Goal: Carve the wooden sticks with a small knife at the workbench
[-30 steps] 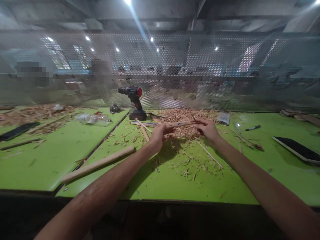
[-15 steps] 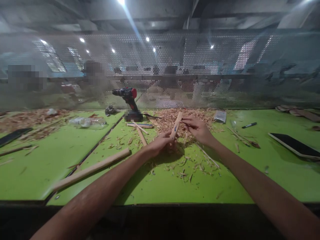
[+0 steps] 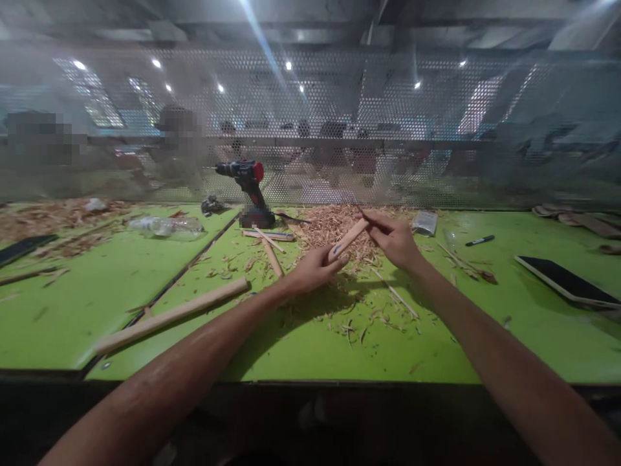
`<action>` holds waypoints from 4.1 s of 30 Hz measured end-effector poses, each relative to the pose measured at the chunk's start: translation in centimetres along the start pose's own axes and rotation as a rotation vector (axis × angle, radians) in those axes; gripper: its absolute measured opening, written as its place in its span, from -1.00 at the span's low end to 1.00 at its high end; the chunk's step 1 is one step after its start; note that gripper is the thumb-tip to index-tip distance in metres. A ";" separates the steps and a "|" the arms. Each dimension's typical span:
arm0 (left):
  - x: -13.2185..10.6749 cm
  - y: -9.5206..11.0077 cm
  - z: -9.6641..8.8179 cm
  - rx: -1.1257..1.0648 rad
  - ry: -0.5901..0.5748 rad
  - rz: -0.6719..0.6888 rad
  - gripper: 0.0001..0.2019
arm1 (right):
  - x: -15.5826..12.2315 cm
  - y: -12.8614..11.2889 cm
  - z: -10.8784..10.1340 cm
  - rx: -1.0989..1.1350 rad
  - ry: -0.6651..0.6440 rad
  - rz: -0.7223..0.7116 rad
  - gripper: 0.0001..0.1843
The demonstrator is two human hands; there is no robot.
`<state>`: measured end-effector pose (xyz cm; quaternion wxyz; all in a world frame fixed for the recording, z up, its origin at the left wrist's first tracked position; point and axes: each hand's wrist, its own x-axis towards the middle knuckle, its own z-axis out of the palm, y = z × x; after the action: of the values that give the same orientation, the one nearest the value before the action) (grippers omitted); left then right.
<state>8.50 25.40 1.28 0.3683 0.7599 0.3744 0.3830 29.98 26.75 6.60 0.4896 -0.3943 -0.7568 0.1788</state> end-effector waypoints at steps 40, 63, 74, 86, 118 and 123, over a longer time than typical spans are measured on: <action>-0.6 -2.2 -1.6 0.803 -0.326 0.400 -0.56 | -9.3 -1.9 1.5 -0.820 -0.667 -0.609 -0.83; -1.0 -2.0 -2.1 0.817 -0.347 0.433 -0.58 | -9.3 -3.3 1.6 -0.813 -0.663 -0.637 -0.75; -1.1 -2.0 -2.3 0.839 -0.353 0.416 -0.59 | -10.4 -2.4 1.7 -0.748 -0.549 -0.614 -0.66; -1.1 -2.0 -2.2 0.821 -0.341 0.400 -0.58 | -10.8 -2.8 1.5 -0.819 -0.526 -0.631 -0.70; -1.1 -2.1 -2.1 0.834 -0.333 0.389 -0.64 | -10.7 -3.2 1.9 -0.862 -0.655 -0.604 -0.75; -1.1 -2.2 -2.1 0.847 -0.330 0.382 -0.63 | -10.8 -2.8 2.0 -0.827 -0.643 -0.607 -0.72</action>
<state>5.58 25.97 0.01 0.0047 0.9484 0.2881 0.1324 29.33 16.88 1.02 0.0716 -0.2446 -0.9524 -0.1675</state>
